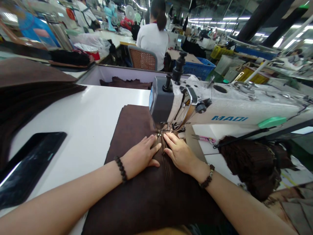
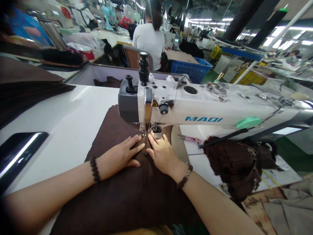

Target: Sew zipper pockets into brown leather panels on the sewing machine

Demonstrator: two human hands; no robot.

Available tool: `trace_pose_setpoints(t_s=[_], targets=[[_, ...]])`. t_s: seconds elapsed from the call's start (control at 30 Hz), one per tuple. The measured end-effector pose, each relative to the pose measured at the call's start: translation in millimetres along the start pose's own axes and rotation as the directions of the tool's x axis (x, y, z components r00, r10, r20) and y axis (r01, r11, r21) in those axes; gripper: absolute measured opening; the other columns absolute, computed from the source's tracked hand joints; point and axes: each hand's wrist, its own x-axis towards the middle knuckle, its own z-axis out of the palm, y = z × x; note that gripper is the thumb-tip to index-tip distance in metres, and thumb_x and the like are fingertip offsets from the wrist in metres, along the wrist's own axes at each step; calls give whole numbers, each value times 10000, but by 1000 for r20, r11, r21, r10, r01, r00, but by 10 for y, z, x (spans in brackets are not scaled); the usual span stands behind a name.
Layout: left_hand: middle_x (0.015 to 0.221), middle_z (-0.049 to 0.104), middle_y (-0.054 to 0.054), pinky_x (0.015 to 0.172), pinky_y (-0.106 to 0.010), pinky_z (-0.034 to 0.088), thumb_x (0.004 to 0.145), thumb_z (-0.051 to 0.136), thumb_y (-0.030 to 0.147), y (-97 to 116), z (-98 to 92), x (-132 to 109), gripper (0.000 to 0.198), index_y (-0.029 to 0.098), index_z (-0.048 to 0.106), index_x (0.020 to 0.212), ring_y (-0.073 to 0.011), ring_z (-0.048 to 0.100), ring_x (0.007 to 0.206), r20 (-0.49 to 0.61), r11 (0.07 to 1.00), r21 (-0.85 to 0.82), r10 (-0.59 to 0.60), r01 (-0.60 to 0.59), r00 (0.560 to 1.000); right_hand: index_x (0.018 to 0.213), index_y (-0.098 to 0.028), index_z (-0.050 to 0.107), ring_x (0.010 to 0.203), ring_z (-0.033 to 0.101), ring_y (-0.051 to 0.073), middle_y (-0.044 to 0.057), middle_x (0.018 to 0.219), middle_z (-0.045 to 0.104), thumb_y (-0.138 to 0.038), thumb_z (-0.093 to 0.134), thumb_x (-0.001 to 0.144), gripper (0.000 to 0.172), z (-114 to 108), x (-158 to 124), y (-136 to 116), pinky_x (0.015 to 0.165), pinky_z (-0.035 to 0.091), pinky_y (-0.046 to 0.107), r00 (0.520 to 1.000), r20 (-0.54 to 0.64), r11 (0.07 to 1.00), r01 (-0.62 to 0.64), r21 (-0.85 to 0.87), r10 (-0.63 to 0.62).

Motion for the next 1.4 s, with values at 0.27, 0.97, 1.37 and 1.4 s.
trace_pose_setpoints(t_s=[0.27, 0.97, 1.37, 1.4], targets=[[1145, 553, -175, 983, -406, 407, 796, 604, 331, 119, -1, -60, 401, 67, 546, 1093, -272, 509, 1113, -3, 994, 51, 99, -99, 995, 1340, -111, 325, 1291, 294, 245, 144, 1371, 361, -271, 389, 887, 485, -34, -36, -12, 1038, 240, 549, 996, 75, 995, -30, -94, 38], [1176, 525, -175, 974, -471, 404, 838, 549, 304, 196, 120, -203, 367, 83, 528, 1131, -296, 470, 1151, -124, 994, 1, 111, -112, 986, 1329, -109, 345, 1286, 305, 233, 138, 1383, 344, -272, 372, 892, 467, -12, -42, 22, 1040, 248, 525, 998, 57, 995, -19, -94, 25], [1166, 518, -177, 976, -464, 401, 841, 541, 311, 134, 117, -135, 376, 82, 515, 1139, -299, 482, 1135, -122, 995, 3, 104, -104, 987, 1326, -92, 350, 1261, 339, 230, 145, 1334, 413, -275, 375, 898, 466, -52, 61, 67, 1034, 282, 485, 996, 90, 998, -3, -68, 9], [1168, 516, -175, 978, -459, 401, 845, 536, 312, 123, 116, -127, 375, 85, 514, 1142, -295, 483, 1135, -119, 995, 3, 99, -100, 988, 1321, -91, 355, 1251, 353, 230, 143, 1326, 423, -276, 374, 898, 462, -53, 76, 76, 1034, 284, 480, 996, 92, 998, -2, -61, 8]])
